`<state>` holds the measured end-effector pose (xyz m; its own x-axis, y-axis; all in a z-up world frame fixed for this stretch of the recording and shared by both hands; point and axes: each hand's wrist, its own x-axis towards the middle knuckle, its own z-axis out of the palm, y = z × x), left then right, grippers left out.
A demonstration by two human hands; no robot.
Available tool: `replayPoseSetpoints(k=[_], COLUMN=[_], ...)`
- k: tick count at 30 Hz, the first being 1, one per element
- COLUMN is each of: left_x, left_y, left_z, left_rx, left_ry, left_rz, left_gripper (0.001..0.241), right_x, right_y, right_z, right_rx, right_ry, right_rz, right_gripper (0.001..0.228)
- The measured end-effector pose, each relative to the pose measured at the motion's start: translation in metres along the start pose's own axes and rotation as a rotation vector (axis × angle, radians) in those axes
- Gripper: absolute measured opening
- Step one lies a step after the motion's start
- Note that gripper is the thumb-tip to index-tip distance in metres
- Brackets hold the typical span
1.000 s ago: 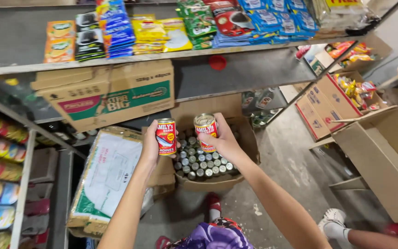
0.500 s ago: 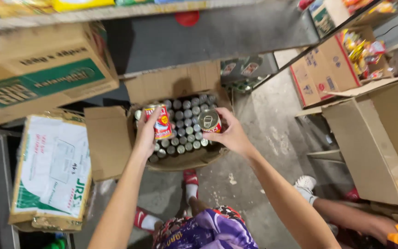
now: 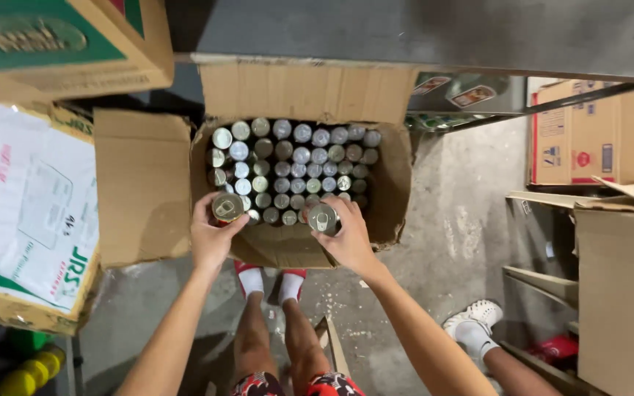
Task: Organizing and stocking canned goods on grocery store shelves.
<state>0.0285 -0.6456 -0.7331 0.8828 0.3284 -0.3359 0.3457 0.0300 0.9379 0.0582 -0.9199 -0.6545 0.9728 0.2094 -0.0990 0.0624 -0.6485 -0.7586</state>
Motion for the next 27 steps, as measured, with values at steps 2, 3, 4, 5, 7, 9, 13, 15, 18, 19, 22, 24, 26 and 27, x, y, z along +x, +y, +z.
replayPoseSetpoints(k=[2,3,4,5,7,9,13,15,18,19,22,24,26,27], left_x=[0.006,0.012,0.019,0.024,0.032,0.041,0.061,0.072,0.076,0.076,0.077,0.076,0.078,0.077], left_y=[-0.036,-0.054,-0.069,-0.085,-0.115,-0.143,-0.156,-0.182,-0.204,-0.216,-0.241,-0.245,-0.242,-0.240], left_z=[-0.003,-0.006,-0.002,-0.002,0.001,0.008,0.009,0.011,0.003,0.002,0.001,0.002,0.003,0.003], left_rx=[-0.001,0.004,0.001,-0.001,0.001,0.068,0.230,0.185,0.139,0.138,-0.065,-0.016,-0.028,-0.039], left_ry=[0.015,0.016,0.032,0.018,0.011,0.031,0.018,0.018,0.022,0.024,0.002,0.012,0.005,0.005], left_rz=[-0.014,-0.008,-0.017,-0.022,-0.035,0.074,-0.029,-0.012,-0.083,-0.087,-0.110,-0.124,-0.148,-0.173], left_gripper=[0.069,0.071,0.071,0.072,0.073,0.070,0.067,0.072,0.072,0.072,0.071,0.071,0.070,0.069], right_x=[0.005,0.009,0.019,0.023,0.032,0.042,0.069,0.081,0.097,0.103,0.119,0.123,0.131,0.134], right_y=[0.017,0.024,0.033,0.040,0.056,0.076,0.097,0.104,0.119,0.120,0.126,0.134,0.139,0.140], right_z=[0.024,0.037,0.047,0.059,0.087,0.117,0.168,0.189,0.225,0.237,0.271,0.295,0.313,0.322], right_rx=[0.034,0.070,0.069,0.115,0.166,0.062,0.034,-0.067,-0.033,-0.033,0.069,-0.010,-0.016,-0.019], right_ry=[-0.020,-0.016,-0.034,-0.044,-0.063,-0.015,-0.042,-0.073,-0.062,-0.066,-0.149,-0.053,-0.035,-0.021], right_rz=[0.060,0.117,0.112,0.088,0.067,-0.075,-0.194,-0.190,-0.250,-0.250,-0.011,-0.056,-0.039,-0.026], right_gripper=[0.064,0.065,0.065,0.065,0.066,0.068,0.066,0.066,0.067,0.067,0.065,0.063,0.062,0.062])
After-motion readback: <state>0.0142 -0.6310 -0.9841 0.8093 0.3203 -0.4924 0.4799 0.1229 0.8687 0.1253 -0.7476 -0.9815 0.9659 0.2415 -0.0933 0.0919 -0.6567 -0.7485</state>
